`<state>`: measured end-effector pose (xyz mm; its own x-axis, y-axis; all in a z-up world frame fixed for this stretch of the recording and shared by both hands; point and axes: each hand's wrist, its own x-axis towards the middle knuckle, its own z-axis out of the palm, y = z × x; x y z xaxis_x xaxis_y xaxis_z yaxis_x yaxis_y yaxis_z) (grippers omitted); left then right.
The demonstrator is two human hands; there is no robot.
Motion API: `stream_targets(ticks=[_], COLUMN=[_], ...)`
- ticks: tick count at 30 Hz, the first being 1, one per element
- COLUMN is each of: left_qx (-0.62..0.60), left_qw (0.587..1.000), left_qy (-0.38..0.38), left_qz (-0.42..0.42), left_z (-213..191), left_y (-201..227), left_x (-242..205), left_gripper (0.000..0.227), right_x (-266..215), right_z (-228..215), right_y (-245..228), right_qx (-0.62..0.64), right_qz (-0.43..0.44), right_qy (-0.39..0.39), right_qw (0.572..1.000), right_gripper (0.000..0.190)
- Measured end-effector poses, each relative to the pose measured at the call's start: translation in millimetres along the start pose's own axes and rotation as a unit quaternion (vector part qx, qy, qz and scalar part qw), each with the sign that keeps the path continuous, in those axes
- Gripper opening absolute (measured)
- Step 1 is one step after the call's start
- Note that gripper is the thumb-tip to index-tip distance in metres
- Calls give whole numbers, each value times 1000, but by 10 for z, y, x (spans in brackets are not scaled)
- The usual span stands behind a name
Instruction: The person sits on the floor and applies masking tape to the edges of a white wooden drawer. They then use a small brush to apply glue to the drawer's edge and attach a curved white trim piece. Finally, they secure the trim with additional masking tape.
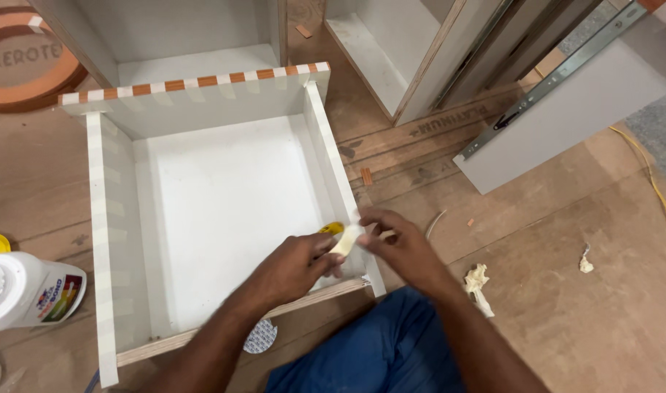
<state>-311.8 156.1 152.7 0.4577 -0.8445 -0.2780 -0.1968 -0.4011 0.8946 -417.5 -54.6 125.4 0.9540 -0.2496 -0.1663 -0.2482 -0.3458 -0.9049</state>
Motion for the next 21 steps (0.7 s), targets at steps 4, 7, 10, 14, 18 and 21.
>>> stream_targets(ticks=[4, 7, 10, 14, 18, 21], left_qx=[-21, -2, 6, 28, 48, 129], left_qw=[999, 999, 999, 997, 998, 923], left_qy=[15, 26, 41, 69, 37, 174], left_qz=[-24, -43, -18, -26, -25, 319], left_z=[-56, -111, -171, -318, -295, -186], left_y=[185, 242, 238, 209, 128, -28], left_x=[161, 255, 354, 384, 436, 385], left_gripper=[35, 35, 32, 39, 39, 38], right_x=[198, 390, 480, 496, 546, 660], right_z=[159, 87, -26, 20, 152, 103], right_y=[83, 151, 50, -106, 53, 308], right_qx=[28, 214, 341, 362, 272, 343], right_qz=[23, 80, 85, 96, 53, 40], right_qy=[91, 94, 85, 86, 75, 121], right_qw=[995, 969, 932, 923, 958, 931], right_gripper=[25, 27, 23, 23, 18, 15])
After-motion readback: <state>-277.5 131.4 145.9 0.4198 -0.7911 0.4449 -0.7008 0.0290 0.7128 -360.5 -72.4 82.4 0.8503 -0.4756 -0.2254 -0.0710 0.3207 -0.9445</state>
